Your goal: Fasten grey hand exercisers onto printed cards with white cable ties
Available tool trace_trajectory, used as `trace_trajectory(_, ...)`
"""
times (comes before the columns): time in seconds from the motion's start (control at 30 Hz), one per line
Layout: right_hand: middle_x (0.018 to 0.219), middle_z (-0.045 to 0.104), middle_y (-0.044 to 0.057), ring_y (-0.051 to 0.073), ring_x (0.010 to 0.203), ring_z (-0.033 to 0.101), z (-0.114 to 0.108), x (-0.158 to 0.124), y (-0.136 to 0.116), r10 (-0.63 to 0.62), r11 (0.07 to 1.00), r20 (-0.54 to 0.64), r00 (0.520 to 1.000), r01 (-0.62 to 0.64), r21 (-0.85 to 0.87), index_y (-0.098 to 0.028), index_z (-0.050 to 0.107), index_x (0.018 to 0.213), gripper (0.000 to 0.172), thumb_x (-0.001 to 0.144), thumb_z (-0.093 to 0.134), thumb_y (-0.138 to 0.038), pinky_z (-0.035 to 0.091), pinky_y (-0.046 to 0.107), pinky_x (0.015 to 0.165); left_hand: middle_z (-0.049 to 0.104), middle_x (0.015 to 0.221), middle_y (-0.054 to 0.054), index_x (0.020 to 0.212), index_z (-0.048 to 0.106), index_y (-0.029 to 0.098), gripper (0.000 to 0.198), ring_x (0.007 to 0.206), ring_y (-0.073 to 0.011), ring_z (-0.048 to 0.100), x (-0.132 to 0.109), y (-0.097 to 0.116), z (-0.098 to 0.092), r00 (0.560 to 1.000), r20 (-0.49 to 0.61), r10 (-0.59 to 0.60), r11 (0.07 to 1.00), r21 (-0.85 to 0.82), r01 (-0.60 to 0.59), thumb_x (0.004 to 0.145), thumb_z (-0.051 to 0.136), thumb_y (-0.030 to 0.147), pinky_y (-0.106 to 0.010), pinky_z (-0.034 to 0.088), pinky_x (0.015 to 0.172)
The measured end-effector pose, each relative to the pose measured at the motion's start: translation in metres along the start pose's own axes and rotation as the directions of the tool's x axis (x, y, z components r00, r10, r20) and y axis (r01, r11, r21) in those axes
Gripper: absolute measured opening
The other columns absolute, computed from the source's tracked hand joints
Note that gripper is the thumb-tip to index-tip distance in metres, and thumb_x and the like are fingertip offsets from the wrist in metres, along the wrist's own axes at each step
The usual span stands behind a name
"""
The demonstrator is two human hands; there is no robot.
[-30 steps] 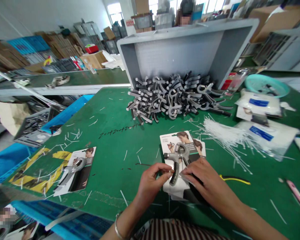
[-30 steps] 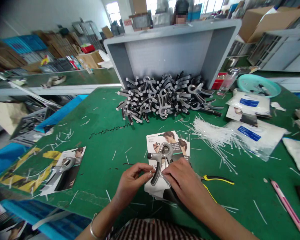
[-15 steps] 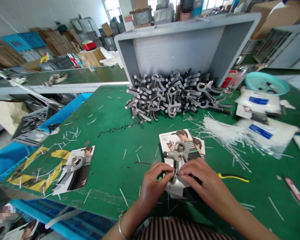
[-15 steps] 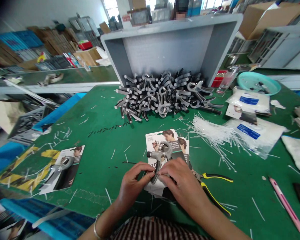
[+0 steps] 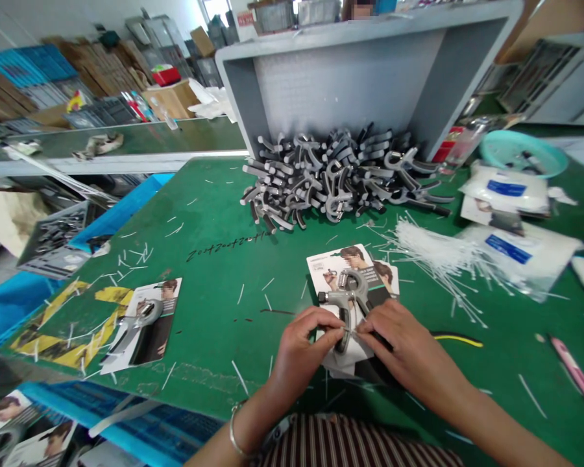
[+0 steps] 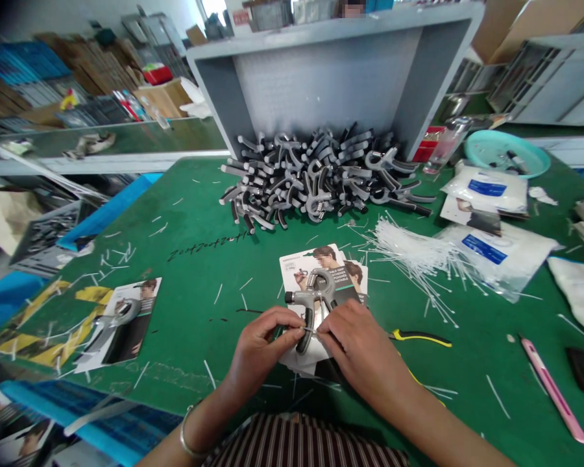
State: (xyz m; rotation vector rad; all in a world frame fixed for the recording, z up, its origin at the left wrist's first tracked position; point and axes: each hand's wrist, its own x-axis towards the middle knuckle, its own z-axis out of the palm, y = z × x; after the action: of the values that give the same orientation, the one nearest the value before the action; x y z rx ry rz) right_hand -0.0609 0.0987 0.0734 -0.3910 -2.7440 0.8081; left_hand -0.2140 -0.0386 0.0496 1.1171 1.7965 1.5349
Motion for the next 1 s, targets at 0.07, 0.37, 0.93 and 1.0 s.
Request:
trace_trajectory(0.07,0.083,0.062,0.005,0.023,0.083,0.052,-0.001,0.001,-0.001,-0.005,1.000,0.023,1.000,0.005,-0.016,-0.021,0.061,0.085,0.018,0.098,0.050,-0.023,0.042,0.038,0.079,0.071,0.085,-0.004,0.083,0.073,0.018,0.004,0.083,-0.0177,0.066,0.002,0.001,0.001,1.000,-0.003,-0.004,1.000,0.001,0.004,0.081,0.072,0.015,-0.029,0.051,0.080)
trace_trajectory(0.37,0.086,0.061,0.006,0.023,0.084,0.050,-0.002,0.004,-0.003,-0.031,0.999,0.075,0.997,0.033,-0.029,-0.020,0.060,0.086,0.019,0.100,0.047,-0.024,0.040,0.039,0.079,0.071,0.086,-0.004,0.086,0.072,0.017,0.006,0.085,-0.0166,0.066,0.000,-0.001,0.000,0.999,0.026,0.041,0.999,0.021,-0.041,0.082,0.072,0.012,-0.028,0.050,0.081)
trace_trajectory(0.93,0.084,0.062,0.005,0.023,0.084,0.050,0.004,0.010,-0.015,-0.092,0.996,0.022,0.996,0.092,0.005,-0.020,0.063,0.087,0.012,0.096,0.056,-0.024,0.037,0.036,0.076,0.064,0.081,-0.004,0.082,0.059,0.017,0.018,0.082,-0.0184,0.056,0.000,0.035,-0.022,0.935,0.294,0.199,0.884,0.358,-0.301,0.097,0.049,0.017,-0.036,0.042,0.081)
trace_trajectory(1.0,0.083,0.062,0.004,0.022,0.083,0.049,0.003,0.008,-0.013,-0.074,0.996,-0.001,0.997,0.074,0.051,-0.020,0.061,0.085,0.010,0.094,0.058,-0.020,0.037,0.036,0.075,0.066,0.083,-0.004,0.085,0.060,0.018,0.015,0.084,-0.0175,0.058,-0.004,0.033,-0.018,0.949,0.239,0.203,0.924,0.273,-0.267,0.097,0.050,0.018,-0.035,0.044,0.083)
